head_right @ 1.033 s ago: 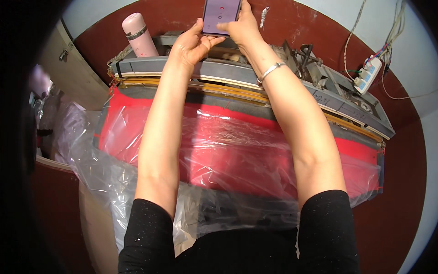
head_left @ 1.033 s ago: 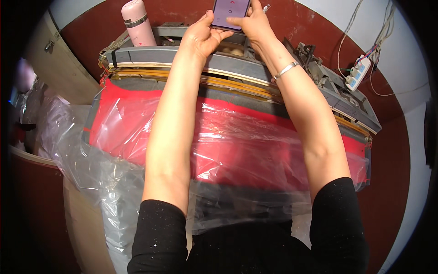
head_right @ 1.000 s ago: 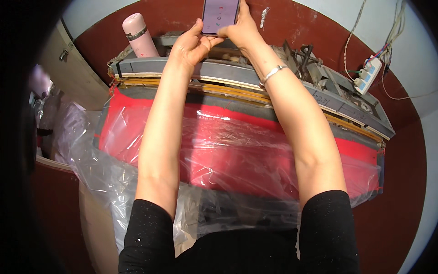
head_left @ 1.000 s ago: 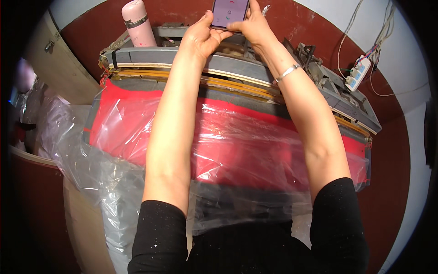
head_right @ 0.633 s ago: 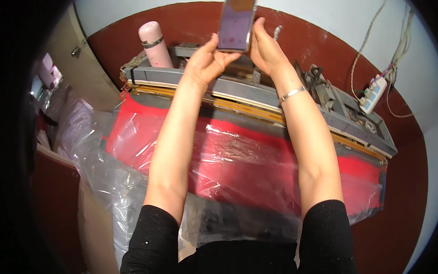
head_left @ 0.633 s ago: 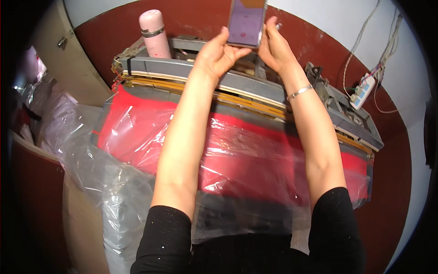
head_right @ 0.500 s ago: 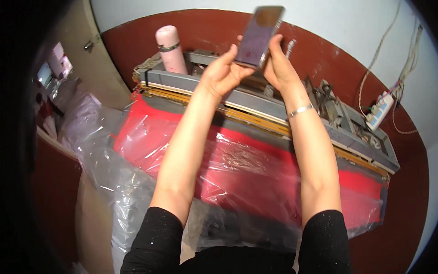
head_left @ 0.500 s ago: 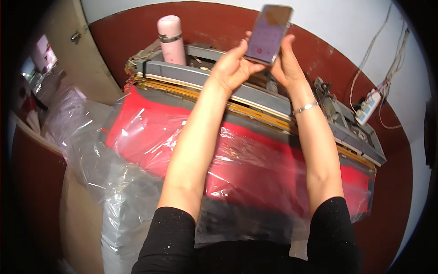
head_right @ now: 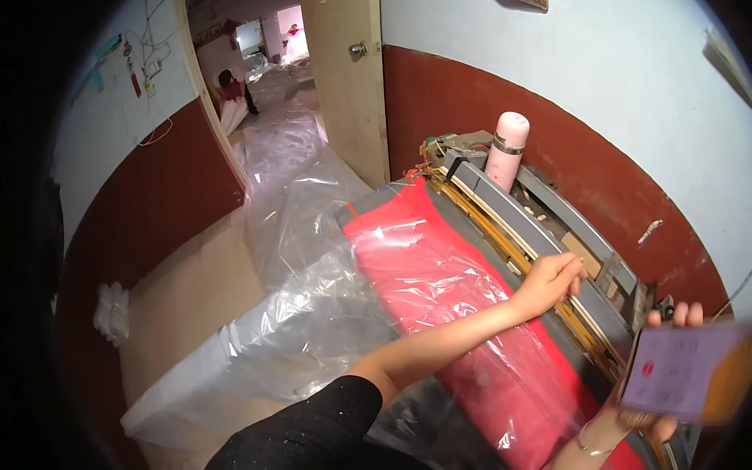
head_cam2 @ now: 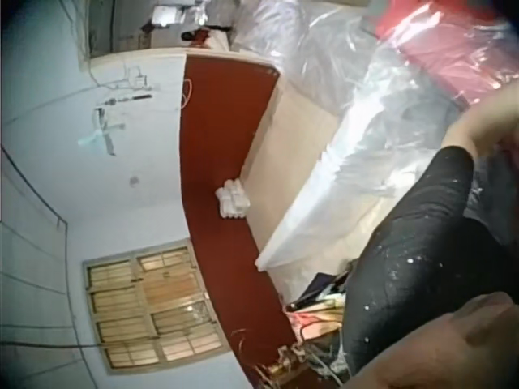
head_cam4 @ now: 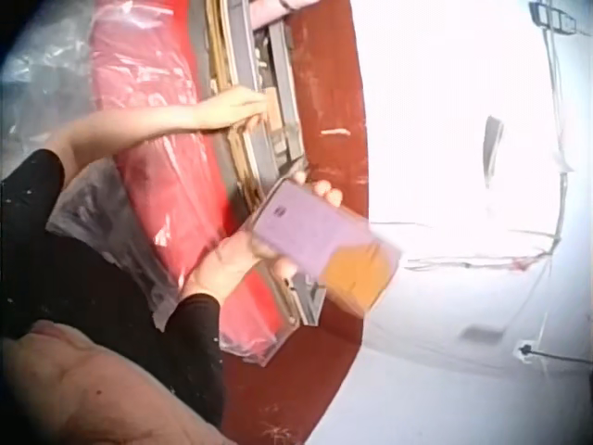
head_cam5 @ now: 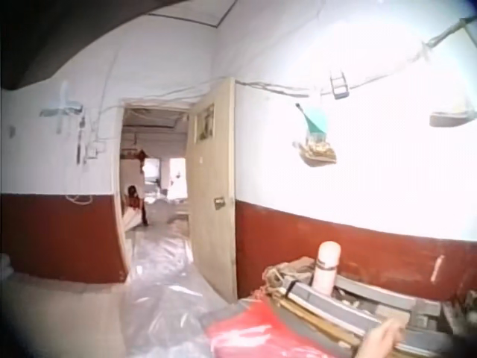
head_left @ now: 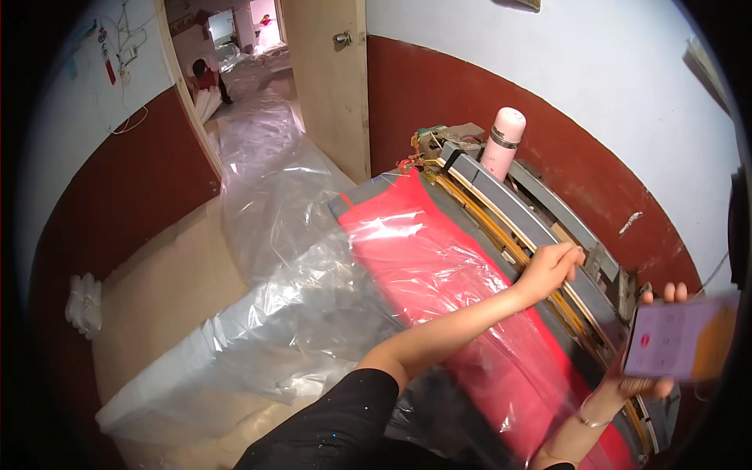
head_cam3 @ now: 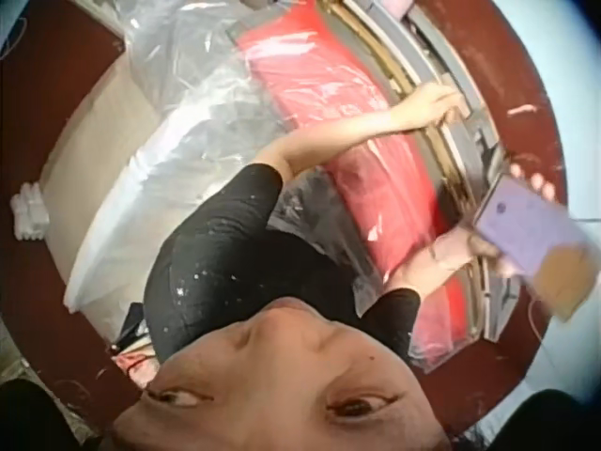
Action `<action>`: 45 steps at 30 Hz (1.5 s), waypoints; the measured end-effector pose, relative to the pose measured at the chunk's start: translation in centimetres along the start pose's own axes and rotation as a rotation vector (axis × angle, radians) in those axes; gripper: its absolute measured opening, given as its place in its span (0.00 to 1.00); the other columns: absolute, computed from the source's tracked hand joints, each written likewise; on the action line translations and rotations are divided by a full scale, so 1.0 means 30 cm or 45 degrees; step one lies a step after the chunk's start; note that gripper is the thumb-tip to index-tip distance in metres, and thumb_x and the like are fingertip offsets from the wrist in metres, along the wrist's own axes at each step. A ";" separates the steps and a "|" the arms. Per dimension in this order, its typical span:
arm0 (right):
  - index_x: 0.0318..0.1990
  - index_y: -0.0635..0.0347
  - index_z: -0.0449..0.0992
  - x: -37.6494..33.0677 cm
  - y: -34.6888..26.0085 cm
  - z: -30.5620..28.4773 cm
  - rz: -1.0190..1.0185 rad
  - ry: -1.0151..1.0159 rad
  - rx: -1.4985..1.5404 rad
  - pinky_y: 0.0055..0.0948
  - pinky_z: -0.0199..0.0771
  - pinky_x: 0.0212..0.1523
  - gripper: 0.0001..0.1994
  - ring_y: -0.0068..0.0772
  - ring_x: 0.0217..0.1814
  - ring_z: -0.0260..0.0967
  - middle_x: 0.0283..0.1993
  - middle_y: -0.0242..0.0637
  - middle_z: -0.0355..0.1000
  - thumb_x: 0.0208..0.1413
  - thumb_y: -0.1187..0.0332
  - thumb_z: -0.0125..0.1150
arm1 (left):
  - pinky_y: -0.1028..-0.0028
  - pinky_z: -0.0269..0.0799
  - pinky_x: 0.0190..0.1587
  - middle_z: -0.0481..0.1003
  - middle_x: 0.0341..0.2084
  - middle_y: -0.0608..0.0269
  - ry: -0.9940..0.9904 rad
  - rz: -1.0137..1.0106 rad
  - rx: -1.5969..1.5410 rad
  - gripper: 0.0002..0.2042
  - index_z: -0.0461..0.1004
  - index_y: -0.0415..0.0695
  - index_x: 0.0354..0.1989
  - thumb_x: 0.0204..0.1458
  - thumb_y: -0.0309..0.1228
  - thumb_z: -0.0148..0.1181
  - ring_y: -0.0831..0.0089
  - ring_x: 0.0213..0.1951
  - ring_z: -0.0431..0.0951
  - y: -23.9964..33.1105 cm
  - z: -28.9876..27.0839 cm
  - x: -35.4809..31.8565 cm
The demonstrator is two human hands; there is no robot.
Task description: The person spreads and seals plastic sheeting on a heat-sealing machine by hand, then picks up a smartphone while holding the plastic in place.
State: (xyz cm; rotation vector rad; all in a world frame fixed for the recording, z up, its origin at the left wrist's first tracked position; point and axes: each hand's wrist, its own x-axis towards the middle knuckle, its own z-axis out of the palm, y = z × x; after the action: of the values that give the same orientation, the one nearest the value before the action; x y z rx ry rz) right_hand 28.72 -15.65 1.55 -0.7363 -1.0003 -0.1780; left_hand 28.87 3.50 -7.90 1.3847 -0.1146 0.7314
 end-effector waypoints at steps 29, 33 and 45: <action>0.60 0.39 0.52 -0.154 -0.184 0.174 -0.070 -0.362 0.058 0.46 0.59 0.42 0.45 0.38 0.41 0.55 0.44 0.38 0.60 0.31 0.56 0.73 | 0.65 0.59 0.18 0.61 0.11 0.50 0.308 0.278 0.711 0.15 0.64 0.39 0.17 0.51 0.34 0.53 0.53 0.16 0.64 -0.165 -0.017 -0.023; 0.47 0.47 0.71 -0.139 -0.166 0.142 0.198 -0.522 0.295 0.47 0.66 0.42 0.19 0.32 0.37 0.56 0.34 0.37 0.60 0.62 0.56 0.31 | 0.65 0.58 0.18 0.61 0.11 0.50 0.329 0.281 0.694 0.16 0.63 0.40 0.16 0.52 0.35 0.53 0.54 0.15 0.64 -0.163 -0.030 -0.028; 0.45 0.47 0.72 -0.153 -0.157 0.147 0.216 -0.586 0.329 0.47 0.65 0.43 0.17 0.34 0.40 0.58 0.35 0.37 0.61 0.60 0.56 0.36 | 0.65 0.57 0.17 0.60 0.10 0.49 0.301 0.285 0.656 0.17 0.63 0.39 0.16 0.52 0.35 0.53 0.53 0.14 0.63 -0.143 -0.005 -0.019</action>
State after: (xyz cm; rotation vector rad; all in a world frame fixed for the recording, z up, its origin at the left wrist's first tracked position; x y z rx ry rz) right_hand 20.97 -17.23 1.48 -0.6316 -1.3593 0.2771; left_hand 30.64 3.38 -11.84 1.7765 0.1164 1.1624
